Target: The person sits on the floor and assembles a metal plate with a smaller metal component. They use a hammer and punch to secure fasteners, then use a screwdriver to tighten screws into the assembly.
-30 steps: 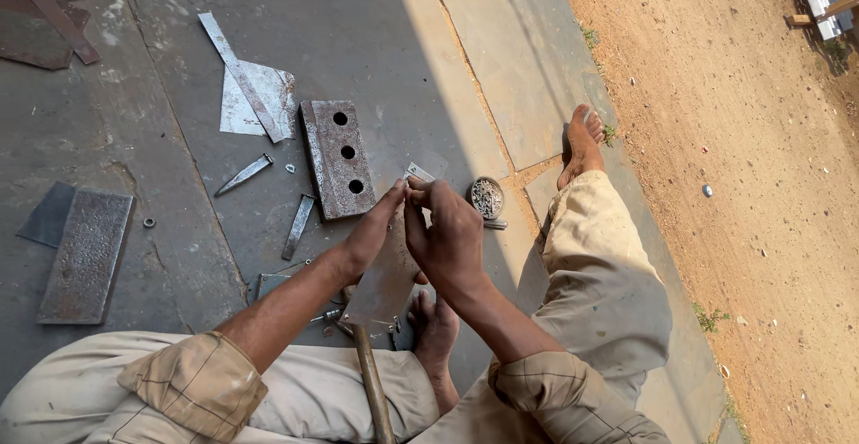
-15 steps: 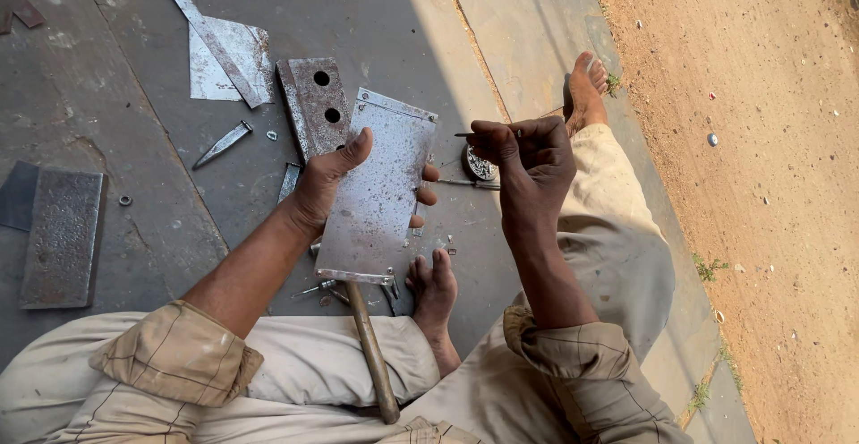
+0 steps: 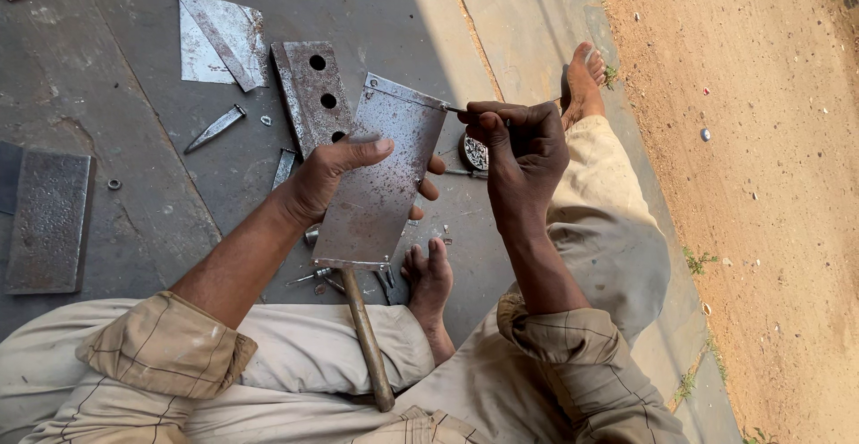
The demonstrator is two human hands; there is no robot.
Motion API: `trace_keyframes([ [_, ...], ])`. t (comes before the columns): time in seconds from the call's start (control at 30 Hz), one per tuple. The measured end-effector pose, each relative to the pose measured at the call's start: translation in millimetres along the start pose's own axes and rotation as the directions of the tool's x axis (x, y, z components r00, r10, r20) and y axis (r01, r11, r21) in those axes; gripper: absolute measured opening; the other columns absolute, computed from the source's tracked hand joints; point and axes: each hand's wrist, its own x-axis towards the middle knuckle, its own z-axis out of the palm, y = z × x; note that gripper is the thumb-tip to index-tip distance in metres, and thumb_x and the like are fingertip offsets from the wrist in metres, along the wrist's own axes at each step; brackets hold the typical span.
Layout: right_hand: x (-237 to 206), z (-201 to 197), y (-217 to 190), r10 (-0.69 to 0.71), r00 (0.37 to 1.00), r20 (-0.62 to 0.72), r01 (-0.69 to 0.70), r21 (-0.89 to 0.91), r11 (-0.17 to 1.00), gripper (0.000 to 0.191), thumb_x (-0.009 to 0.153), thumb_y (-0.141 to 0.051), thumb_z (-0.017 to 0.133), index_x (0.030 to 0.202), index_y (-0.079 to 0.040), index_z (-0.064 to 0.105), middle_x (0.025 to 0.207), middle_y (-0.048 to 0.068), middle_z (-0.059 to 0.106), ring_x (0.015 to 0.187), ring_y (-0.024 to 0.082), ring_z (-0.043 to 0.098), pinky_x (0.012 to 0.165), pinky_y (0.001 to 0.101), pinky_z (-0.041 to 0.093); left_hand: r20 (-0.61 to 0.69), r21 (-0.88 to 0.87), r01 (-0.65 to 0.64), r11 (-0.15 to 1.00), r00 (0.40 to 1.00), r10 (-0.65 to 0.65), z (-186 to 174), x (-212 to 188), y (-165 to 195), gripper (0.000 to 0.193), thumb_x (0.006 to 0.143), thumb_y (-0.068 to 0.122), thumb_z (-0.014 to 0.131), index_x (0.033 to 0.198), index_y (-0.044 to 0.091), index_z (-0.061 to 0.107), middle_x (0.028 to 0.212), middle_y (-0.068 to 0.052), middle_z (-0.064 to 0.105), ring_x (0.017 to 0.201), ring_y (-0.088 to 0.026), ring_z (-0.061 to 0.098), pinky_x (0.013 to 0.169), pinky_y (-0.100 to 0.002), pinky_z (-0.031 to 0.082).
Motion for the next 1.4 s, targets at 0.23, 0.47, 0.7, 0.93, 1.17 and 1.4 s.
trace_keyframes([
  [0.23, 1, 2, -3, 0.015, 1.000, -0.006, -0.015, -0.055, 0.998, 0.018, 0.105, -0.010, 0.067, 0.105, -0.004, 0.050, 0.108, 0.017, 0.075, 0.101, 0.019, 0.077, 0.087, 0.0305, 0.066, -0.008, 0.014, -0.019, 1.000, 1.000, 0.019, -2, 2, -2, 0.065, 0.089, 0.042, 0.058, 0.133, -0.006, 0.061, 0.115, -0.025, 0.072, 0.090, -0.029, 0.076, 0.079, -0.042, 0.065],
  [0.47, -6, 6, -16, -0.052, 0.999, 0.004, 0.052, -0.003, 0.999, 0.017, 0.107, -0.010, 0.067, 0.107, -0.004, 0.050, 0.111, 0.016, 0.073, 0.103, 0.019, 0.076, 0.091, 0.0308, 0.065, 0.070, 0.009, -0.015, 1.000, 0.997, 0.014, -2, 8, -7, 0.066, 0.088, 0.035, 0.057, 0.142, -0.003, 0.050, 0.122, -0.026, 0.068, 0.107, -0.036, 0.074, 0.086, -0.045, 0.064],
  [0.7, -19, 2, -13, 0.043, 0.994, 0.098, -0.042, -0.008, 0.999, 0.018, 0.106, -0.005, 0.067, 0.107, -0.002, 0.050, 0.105, 0.017, 0.073, 0.097, 0.016, 0.073, 0.087, 0.0307, 0.064, 0.037, -0.127, -0.072, 0.989, 0.996, 0.077, -14, 7, -5, 0.067, 0.091, 0.037, 0.054, 0.140, -0.009, 0.052, 0.130, -0.026, 0.066, 0.111, -0.035, 0.070, 0.092, -0.047, 0.061],
  [0.93, -32, 18, -5, -0.007, 0.970, 0.243, 0.006, 0.006, 1.000, 0.016, 0.106, 0.001, 0.065, 0.105, -0.001, 0.049, 0.107, 0.017, 0.073, 0.098, 0.018, 0.075, 0.089, 0.0317, 0.065, 0.070, -0.178, -0.126, 0.976, 0.988, 0.140, -23, 7, -5, 0.068, 0.092, 0.039, 0.055, 0.138, -0.011, 0.056, 0.125, -0.026, 0.067, 0.110, -0.033, 0.070, 0.095, -0.048, 0.059],
  [1.17, -32, 23, -4, -0.050, 0.965, 0.258, 0.121, -0.269, 0.955, 0.017, 0.100, 0.006, 0.068, 0.098, 0.000, 0.052, 0.102, 0.016, 0.076, 0.095, 0.019, 0.078, 0.082, 0.0292, 0.065, 0.099, -0.168, -0.103, 0.980, 0.988, 0.120, -30, 7, -10, 0.062, 0.096, 0.037, 0.052, 0.138, -0.009, 0.058, 0.116, -0.023, 0.071, 0.102, -0.029, 0.070, 0.094, -0.044, 0.058],
  [1.4, -45, 58, -5, -0.092, 0.887, 0.453, 0.428, -0.728, 0.535, 0.027, 0.081, 0.006, 0.078, 0.086, -0.002, 0.052, 0.078, 0.016, 0.068, 0.082, 0.029, 0.074, 0.070, 0.0401, 0.057, -0.086, 0.080, -0.117, 0.990, 0.989, 0.124, -39, 22, -38, 0.051, 0.096, 0.024, 0.050, 0.130, -0.010, 0.065, 0.112, -0.018, 0.075, 0.099, -0.023, 0.073, 0.090, -0.039, 0.059],
])
